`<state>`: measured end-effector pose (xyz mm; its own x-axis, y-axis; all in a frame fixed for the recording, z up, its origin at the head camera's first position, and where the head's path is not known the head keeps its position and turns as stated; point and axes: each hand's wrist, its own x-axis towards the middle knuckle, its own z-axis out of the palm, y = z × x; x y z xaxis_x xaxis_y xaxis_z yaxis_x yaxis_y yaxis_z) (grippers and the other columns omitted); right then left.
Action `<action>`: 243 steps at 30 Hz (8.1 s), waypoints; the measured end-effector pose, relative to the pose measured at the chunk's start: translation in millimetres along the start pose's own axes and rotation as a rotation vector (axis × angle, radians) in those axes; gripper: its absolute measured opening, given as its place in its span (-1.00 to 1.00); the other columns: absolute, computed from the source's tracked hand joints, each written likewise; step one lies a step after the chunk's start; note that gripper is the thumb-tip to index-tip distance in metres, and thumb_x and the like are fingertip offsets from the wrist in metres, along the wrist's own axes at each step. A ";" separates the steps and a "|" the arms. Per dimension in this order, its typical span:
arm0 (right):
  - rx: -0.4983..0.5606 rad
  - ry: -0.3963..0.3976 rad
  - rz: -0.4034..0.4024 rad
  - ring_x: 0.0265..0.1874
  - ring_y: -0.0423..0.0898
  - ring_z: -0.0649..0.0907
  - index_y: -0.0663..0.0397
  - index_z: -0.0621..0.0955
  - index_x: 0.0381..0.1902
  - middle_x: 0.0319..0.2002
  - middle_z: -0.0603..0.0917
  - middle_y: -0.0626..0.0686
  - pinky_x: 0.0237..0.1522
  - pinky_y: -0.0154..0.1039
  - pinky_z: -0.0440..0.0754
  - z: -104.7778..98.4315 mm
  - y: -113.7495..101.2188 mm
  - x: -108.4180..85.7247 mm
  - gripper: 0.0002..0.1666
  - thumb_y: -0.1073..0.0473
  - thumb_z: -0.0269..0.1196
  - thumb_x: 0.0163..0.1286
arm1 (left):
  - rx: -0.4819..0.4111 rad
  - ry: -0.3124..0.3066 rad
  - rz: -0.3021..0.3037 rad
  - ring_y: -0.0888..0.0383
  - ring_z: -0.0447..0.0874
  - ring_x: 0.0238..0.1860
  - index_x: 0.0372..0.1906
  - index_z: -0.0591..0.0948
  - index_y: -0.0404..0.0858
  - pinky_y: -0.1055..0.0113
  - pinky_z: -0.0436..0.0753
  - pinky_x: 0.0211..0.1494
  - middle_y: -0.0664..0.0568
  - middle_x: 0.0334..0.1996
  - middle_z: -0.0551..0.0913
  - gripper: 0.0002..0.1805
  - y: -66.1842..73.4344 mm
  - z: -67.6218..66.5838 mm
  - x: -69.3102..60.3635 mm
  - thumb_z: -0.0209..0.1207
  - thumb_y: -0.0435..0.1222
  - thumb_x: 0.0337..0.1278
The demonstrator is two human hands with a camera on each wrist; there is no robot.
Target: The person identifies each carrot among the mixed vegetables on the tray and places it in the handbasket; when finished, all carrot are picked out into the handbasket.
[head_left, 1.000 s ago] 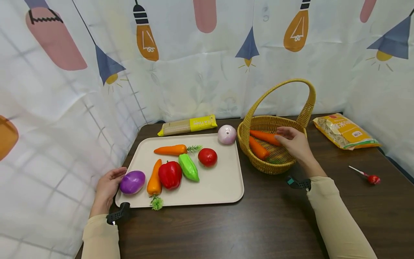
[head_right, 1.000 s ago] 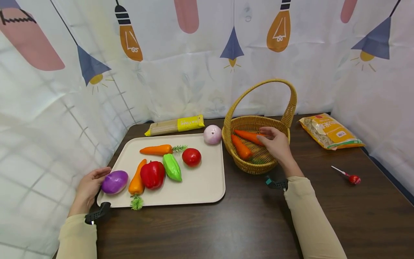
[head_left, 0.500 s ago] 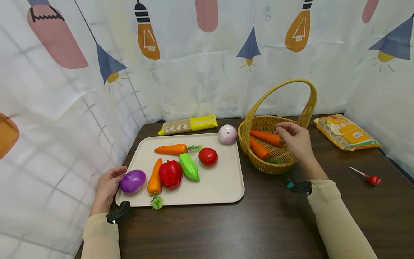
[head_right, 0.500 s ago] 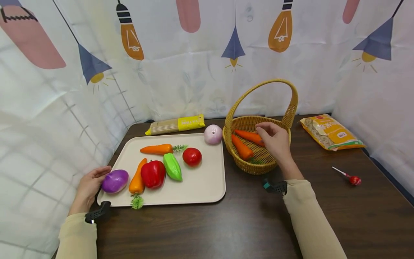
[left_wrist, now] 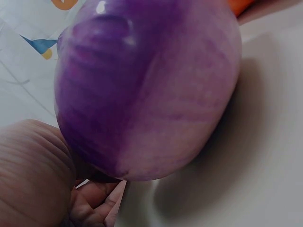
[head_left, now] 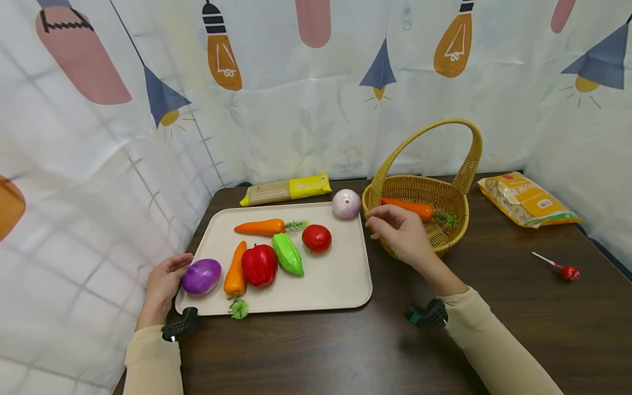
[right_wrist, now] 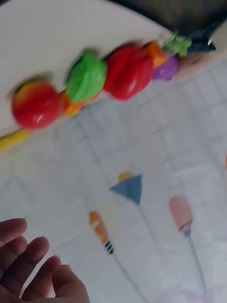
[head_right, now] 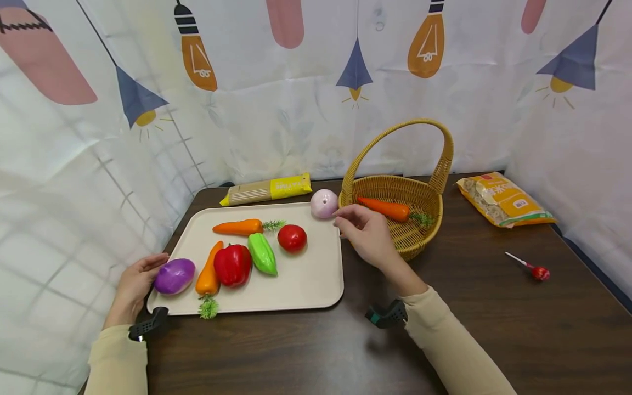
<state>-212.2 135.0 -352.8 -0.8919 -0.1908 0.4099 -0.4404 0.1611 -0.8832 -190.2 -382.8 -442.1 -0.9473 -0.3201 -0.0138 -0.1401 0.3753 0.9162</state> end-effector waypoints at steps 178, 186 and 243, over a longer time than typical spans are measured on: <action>-0.294 -0.070 0.020 -0.19 -0.09 0.65 -0.05 0.64 0.09 -0.08 0.68 -0.11 -0.21 -0.27 0.68 112.1 17.9 40.9 -0.44 0.01 0.49 0.12 | -0.056 0.008 0.004 0.66 0.52 -0.21 0.31 0.34 -0.57 0.69 0.49 -0.03 0.55 -0.28 0.55 -0.54 -1.8 -0.3 0.1 -0.05 -0.50 0.37; -0.230 -0.073 -0.008 -0.31 -0.05 0.66 -0.02 0.63 0.06 -0.09 0.66 -0.08 -0.24 -0.18 0.69 94.6 13.2 23.1 -0.48 0.06 0.49 0.13 | -0.056 0.002 -0.025 0.66 0.52 -0.22 0.32 0.34 -0.55 0.72 0.47 -0.08 0.49 -0.25 0.57 -0.54 1.3 -1.4 -1.1 -0.04 -0.51 0.35; -0.344 -0.069 0.225 -0.27 -0.08 0.67 -0.09 0.54 0.21 0.00 0.58 0.03 -0.33 -0.31 0.63 -112.5 -0.6 -4.5 -0.47 -0.02 0.34 0.30 | -0.024 0.021 -0.014 0.67 0.51 -0.20 0.32 0.35 -0.52 0.72 0.46 -0.06 0.47 -0.20 0.58 -0.54 0.3 0.3 -1.0 -0.05 -0.48 0.37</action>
<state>-219.4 244.6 -328.5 -0.9660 -0.1765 0.1891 -0.2545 0.5180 -0.8167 -189.4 -382.1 -441.9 -0.9390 -0.3435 -0.0189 -0.1466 0.3496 0.9254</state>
